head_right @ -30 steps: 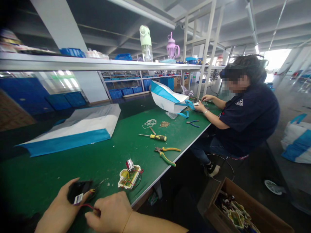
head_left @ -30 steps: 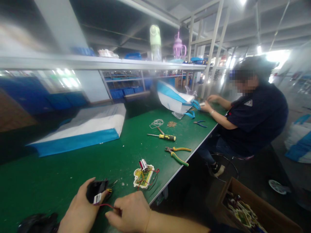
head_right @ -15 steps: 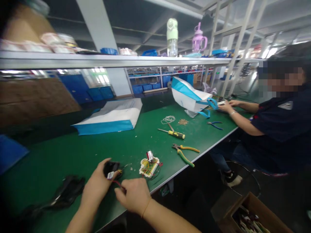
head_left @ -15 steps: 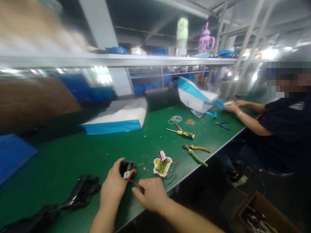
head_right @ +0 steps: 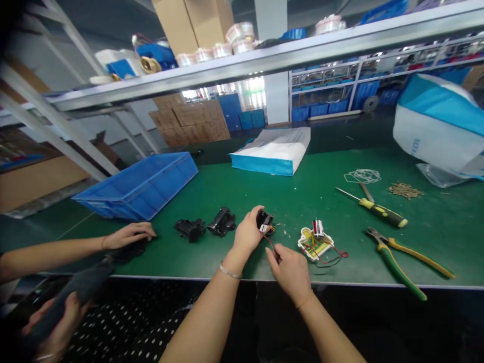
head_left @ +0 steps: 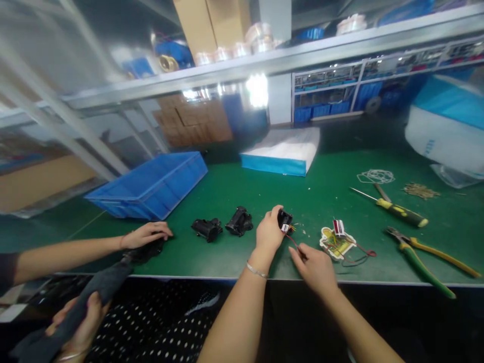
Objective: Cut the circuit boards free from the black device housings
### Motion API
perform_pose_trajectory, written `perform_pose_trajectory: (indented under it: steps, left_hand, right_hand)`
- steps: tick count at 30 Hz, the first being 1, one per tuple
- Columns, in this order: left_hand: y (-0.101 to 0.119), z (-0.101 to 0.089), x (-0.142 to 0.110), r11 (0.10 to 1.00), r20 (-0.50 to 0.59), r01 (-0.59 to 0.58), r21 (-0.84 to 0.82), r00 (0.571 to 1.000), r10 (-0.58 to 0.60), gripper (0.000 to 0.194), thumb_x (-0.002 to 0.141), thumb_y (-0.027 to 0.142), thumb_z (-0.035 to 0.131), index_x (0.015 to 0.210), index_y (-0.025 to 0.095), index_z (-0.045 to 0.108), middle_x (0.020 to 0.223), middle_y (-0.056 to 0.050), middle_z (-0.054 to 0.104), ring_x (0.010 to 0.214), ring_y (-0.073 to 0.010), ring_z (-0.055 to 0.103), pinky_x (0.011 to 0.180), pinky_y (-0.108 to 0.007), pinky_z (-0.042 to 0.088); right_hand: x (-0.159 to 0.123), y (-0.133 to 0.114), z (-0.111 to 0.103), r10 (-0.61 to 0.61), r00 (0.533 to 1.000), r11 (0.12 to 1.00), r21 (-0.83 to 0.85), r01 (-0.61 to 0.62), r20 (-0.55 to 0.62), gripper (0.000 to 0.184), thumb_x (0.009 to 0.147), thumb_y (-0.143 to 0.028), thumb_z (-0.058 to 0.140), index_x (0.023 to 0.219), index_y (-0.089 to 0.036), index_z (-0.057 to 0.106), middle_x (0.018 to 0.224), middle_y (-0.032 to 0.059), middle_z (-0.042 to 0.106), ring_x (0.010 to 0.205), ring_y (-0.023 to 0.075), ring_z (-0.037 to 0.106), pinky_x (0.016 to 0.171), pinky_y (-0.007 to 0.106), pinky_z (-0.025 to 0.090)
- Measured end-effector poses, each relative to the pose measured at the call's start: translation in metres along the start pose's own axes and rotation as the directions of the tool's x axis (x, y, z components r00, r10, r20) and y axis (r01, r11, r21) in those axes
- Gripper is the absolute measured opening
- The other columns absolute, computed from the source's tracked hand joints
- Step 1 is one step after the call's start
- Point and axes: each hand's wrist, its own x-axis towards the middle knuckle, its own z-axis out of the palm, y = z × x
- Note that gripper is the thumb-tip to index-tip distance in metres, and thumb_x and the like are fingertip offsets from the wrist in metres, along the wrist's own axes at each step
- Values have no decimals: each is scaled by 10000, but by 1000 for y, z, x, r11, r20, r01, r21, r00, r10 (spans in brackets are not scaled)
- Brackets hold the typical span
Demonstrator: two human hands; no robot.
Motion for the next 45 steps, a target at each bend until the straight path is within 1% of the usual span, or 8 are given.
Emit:
perform_pose_trajectory:
  steps: [4,14,24,29,33,36,41,45]
  left_hand:
    - [4,-2,1,1000,11,19,13,1000,-20,636,788,311,686,1351,305,388,1204,-86,578,1001,-229,624,811,-294,452]
    - [-5,3,8,998,8,-34,55,999,33,620,813,395,635,1364,324,360,1209,-83,584,980,-256,631,788,-330,470]
    - [-6,5,6,996,-10,-54,68,998,55,614,817,397,625,1362,317,355,1183,-82,593,975,-265,638,770,-330,475]
    - [-8,6,5,996,-39,-69,52,997,71,626,797,382,652,1348,331,360,1152,-59,607,964,-256,642,761,-321,483]
    - [-8,7,5,997,-38,-67,44,997,68,639,786,369,669,1344,335,361,1163,-57,603,949,-241,645,760,-310,482]
    - [-9,9,6,997,-51,-72,37,996,74,613,795,357,661,1333,328,371,1170,-60,602,955,-234,644,774,-306,478]
    - [-10,12,7,997,-69,-71,36,995,73,624,782,390,674,1326,332,375,1152,-61,606,941,-243,642,753,-310,477]
    - [-10,12,7,997,-60,-57,52,996,60,630,781,407,671,1331,339,371,1139,-61,609,938,-249,640,740,-311,475]
  right_hand:
    - [1,-3,-4,16,1000,1000,-21,-16,15,377,958,-405,434,646,-205,507,557,2,573,537,120,550,549,253,261]
    - [4,-7,-6,47,999,997,-65,-46,22,364,956,-408,458,663,-196,496,601,-21,585,579,101,555,572,252,241]
    - [3,-7,-8,50,998,997,-65,-48,26,358,955,-408,461,674,-193,513,615,-13,591,590,102,557,576,241,252]
    - [3,-5,-7,41,999,999,-18,-41,7,359,939,-401,485,646,-192,489,579,-13,557,551,107,520,561,246,248]
    - [3,-2,-6,79,997,988,133,-78,0,400,936,-437,480,619,-194,455,552,-27,483,542,108,470,563,239,263]
    - [6,1,-9,150,989,926,348,-146,15,444,948,-468,441,601,-192,434,539,-39,418,537,105,428,559,235,280]
    - [28,0,-30,287,957,732,654,-192,-40,467,932,-488,467,575,-188,431,539,-43,376,534,99,386,540,234,303]
    - [57,-2,-64,429,903,478,855,-203,-25,466,877,-512,549,566,-193,416,496,-65,310,448,75,275,438,225,223]
